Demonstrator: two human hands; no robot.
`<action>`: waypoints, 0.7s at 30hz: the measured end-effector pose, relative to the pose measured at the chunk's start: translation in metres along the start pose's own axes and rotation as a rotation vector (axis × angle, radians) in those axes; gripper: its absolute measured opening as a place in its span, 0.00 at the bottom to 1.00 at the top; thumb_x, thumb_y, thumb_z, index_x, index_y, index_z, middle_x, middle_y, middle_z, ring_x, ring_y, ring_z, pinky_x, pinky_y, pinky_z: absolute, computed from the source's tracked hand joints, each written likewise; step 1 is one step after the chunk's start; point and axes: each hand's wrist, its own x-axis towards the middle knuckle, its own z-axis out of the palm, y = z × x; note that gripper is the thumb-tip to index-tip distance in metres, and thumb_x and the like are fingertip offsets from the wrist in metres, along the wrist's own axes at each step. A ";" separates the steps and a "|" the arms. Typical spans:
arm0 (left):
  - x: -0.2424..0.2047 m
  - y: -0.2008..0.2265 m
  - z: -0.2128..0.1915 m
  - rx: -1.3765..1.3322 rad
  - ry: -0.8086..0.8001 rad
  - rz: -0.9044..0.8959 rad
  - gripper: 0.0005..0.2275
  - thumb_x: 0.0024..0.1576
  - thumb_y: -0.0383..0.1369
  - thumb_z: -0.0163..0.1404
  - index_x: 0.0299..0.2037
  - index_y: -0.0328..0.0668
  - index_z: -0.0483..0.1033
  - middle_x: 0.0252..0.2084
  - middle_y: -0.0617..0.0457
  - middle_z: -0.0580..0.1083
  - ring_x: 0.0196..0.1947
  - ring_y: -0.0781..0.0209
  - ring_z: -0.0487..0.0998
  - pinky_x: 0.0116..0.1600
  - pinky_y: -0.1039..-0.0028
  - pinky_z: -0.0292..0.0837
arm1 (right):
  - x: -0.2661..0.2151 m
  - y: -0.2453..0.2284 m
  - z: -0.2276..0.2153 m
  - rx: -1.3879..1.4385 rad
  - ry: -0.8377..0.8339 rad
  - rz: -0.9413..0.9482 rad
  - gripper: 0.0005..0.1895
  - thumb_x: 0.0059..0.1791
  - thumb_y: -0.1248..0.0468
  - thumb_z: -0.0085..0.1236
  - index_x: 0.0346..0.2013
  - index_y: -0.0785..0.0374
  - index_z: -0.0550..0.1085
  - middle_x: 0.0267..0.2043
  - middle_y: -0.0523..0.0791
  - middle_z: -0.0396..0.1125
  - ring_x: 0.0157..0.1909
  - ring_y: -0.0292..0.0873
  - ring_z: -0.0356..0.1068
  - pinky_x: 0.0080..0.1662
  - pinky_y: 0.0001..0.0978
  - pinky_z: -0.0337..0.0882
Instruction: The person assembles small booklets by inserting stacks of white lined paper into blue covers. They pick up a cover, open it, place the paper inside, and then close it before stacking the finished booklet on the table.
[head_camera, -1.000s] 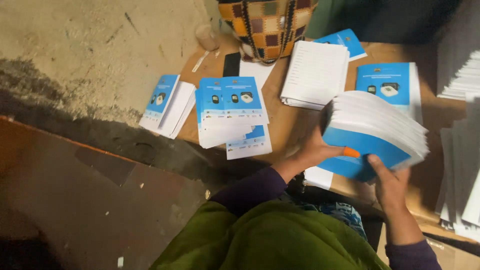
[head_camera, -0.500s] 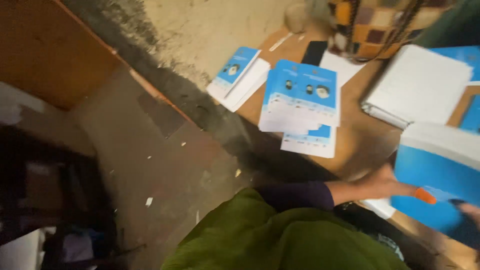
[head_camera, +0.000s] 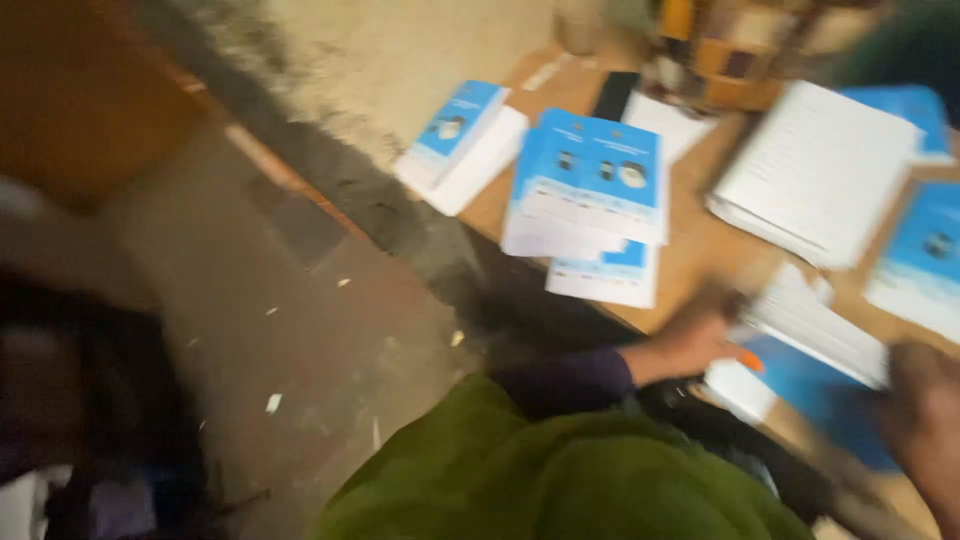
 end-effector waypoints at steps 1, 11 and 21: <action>-0.003 -0.013 0.015 -0.146 0.011 0.037 0.21 0.35 0.36 0.64 0.40 0.41 0.76 0.41 0.48 0.76 0.41 0.55 0.74 0.48 0.69 0.68 | -0.010 0.001 -0.001 -0.099 -0.028 -0.017 0.15 0.33 0.63 0.59 0.28 0.63 0.64 0.28 0.53 0.63 0.35 0.58 0.63 0.43 0.47 0.60; 0.014 0.086 -0.012 -0.544 0.012 -0.057 0.42 0.32 0.29 0.67 0.60 0.46 0.60 0.57 0.46 0.68 0.61 0.50 0.67 0.66 0.64 0.63 | -0.037 -0.077 -0.094 0.631 0.451 0.358 0.28 0.36 0.64 0.79 0.32 0.62 0.62 0.38 0.42 0.54 0.39 0.38 0.53 0.39 0.30 0.56; 0.009 0.050 0.040 -0.274 0.047 -0.080 0.39 0.32 0.46 0.61 0.55 0.40 0.62 0.48 0.49 0.69 0.50 0.56 0.69 0.51 0.69 0.68 | -0.035 -0.057 0.003 1.004 0.340 0.773 0.21 0.34 0.61 0.74 0.32 0.58 0.68 0.32 0.41 0.65 0.34 0.34 0.61 0.37 0.28 0.65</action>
